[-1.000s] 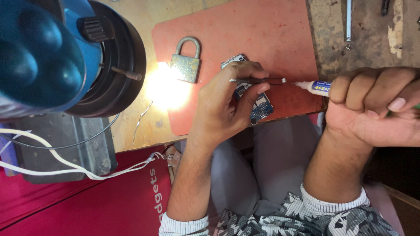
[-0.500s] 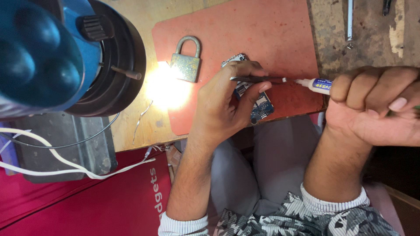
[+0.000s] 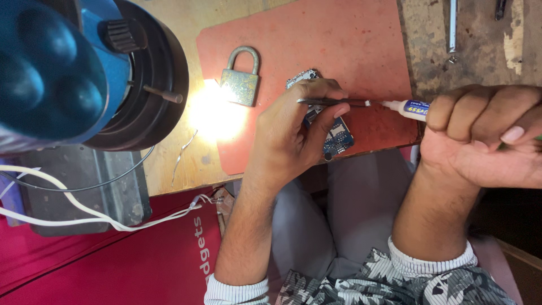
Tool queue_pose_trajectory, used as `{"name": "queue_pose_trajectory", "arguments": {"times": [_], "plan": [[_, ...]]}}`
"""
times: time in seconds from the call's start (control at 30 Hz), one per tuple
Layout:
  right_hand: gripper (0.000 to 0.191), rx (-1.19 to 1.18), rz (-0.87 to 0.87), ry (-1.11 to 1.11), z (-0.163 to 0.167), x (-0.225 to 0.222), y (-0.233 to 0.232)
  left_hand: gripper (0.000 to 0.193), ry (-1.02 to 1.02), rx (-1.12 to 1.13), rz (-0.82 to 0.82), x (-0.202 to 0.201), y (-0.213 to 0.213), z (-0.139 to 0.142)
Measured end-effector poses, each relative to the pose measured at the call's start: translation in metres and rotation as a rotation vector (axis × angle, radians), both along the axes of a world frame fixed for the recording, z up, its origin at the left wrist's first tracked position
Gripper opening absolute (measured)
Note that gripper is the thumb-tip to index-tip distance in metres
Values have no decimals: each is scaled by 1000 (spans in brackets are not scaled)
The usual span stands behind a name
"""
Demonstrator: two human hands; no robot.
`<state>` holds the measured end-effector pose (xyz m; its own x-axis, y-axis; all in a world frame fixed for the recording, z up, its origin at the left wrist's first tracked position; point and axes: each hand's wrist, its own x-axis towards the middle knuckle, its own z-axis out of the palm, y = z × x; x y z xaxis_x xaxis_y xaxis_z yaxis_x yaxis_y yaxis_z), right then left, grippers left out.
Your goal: The person solders a wire to a small blue circuit board using a soldering iron and solder wire. They then retrieve a small black component from a drawer, apply flux, and solder it onto the board using tweezers to hold it in place.
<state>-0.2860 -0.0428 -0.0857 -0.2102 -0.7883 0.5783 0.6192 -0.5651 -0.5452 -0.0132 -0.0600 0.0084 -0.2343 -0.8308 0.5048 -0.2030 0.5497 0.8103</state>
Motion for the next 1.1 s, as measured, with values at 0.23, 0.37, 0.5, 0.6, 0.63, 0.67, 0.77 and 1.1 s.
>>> {"name": "queue_pose_trajectory", "arguments": {"times": [0.23,0.37,0.5,0.6,0.63,0.67,0.77,1.1], "plan": [[40,-16,20,33,2,-1,-2,27,2,-7,2,0,0,0],[30,-17,25,27,4,2,-2,27,2,0,1,0,0,0],[22,-20,28,21,7,6,-1,26,-2,14,1,0,1,1],[18,-21,32,25,9,8,0,25,-3,3,0,0,0,1],[17,-21,33,27,9,8,0,25,-5,-1,0,0,0,0],[16,-24,35,26,10,8,0,25,-8,-4,1,0,0,0],[13,-30,39,30,10,8,-1,25,-8,-21,-3,0,-1,0],[22,-29,38,29,13,9,-1,25,2,-7,-11,1,0,2]]}}
